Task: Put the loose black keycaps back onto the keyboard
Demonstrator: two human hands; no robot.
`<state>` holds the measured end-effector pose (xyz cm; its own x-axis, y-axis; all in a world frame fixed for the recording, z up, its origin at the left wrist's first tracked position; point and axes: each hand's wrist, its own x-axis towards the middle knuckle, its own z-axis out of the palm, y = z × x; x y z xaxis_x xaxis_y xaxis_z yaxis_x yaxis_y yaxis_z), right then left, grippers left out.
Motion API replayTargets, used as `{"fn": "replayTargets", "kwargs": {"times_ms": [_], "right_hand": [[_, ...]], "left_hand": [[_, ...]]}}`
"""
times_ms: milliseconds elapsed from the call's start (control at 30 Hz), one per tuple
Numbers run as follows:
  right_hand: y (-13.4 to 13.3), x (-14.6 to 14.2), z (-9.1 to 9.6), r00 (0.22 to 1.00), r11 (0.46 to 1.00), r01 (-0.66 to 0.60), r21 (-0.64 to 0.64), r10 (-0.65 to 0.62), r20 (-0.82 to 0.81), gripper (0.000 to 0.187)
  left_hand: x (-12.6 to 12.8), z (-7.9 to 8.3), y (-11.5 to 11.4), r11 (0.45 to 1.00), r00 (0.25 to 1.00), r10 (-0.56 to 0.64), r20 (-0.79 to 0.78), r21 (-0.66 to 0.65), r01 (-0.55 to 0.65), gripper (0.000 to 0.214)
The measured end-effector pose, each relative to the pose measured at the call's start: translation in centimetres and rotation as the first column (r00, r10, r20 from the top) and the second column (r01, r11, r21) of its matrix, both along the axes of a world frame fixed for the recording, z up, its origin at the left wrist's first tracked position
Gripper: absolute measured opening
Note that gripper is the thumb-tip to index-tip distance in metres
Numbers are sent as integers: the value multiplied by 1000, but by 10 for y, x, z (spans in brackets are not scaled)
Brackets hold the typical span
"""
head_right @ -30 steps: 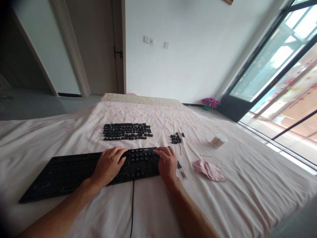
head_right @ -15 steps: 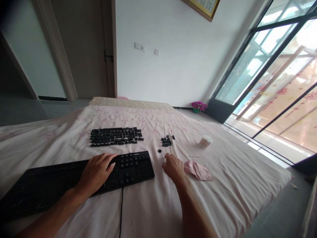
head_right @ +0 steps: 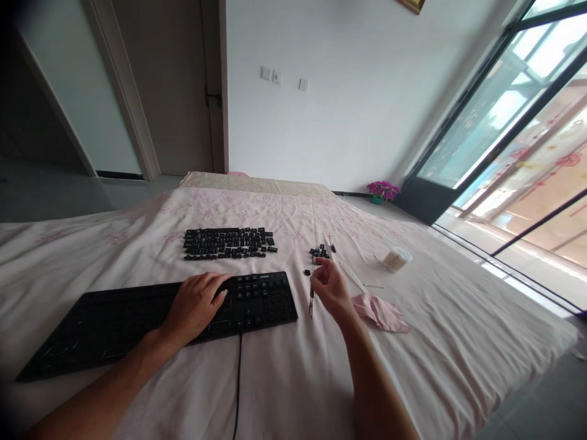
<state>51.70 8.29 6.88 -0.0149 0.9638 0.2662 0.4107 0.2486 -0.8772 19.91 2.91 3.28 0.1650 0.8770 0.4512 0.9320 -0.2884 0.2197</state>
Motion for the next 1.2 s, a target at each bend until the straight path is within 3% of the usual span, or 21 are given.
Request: {"fn": "replayTargets", "kwargs": {"times_ms": [67,133,200,300,367,500,600,700,767,867,933,1100,1200], "right_hand": [[-3,-5,4,987,999,-42,33,47,-153,50],[-6,-10,9,976,994,-99,51,107,-190,60],[-10,-13,11,979,984,-177,23,178,-104,61],[-12,-14,10,962,963,-257,-81,263,77,37],[-12,-12,5,957,952,-260,-164,276,87,28],[-7,-4,-10,974,910,-213,-356,227,-3,31],[-2,3,-20,968,902,-154,-402,220,123,30],[4,11,-23,928,948,-58,-313,167,334,24],[8,13,-23,885,986,64,-151,14,465,24],[14,12,-23,795,981,165,99,-192,576,28],[19,7,-25,751,975,130,180,-215,624,34],[28,0,-32,682,988,23,152,-127,720,27],[28,0,-36,744,988,83,128,-147,652,24]], "left_hand": [[0,-1,0,1000,1000,-2,-1,1,2,31],[-1,-1,0,1000,1000,-3,0,7,3,31],[-1,-2,0,1000,1000,-2,2,11,2,32],[-1,-2,0,1000,1000,-1,5,12,1,32],[0,-2,0,1000,1000,-4,6,15,4,32],[0,-3,0,1000,1000,-12,9,28,12,33],[0,-5,2,999,1000,-16,9,39,16,33],[-1,-7,3,999,1000,-23,6,46,23,34],[-1,-9,3,999,1000,-26,1,46,26,34],[-1,-10,4,999,1000,-23,-3,37,24,33],[-2,-10,4,999,1000,-21,-5,34,21,34],[-2,-9,4,999,1000,-25,-9,41,25,33],[-1,-9,4,999,1000,-28,-11,40,29,33]]}}
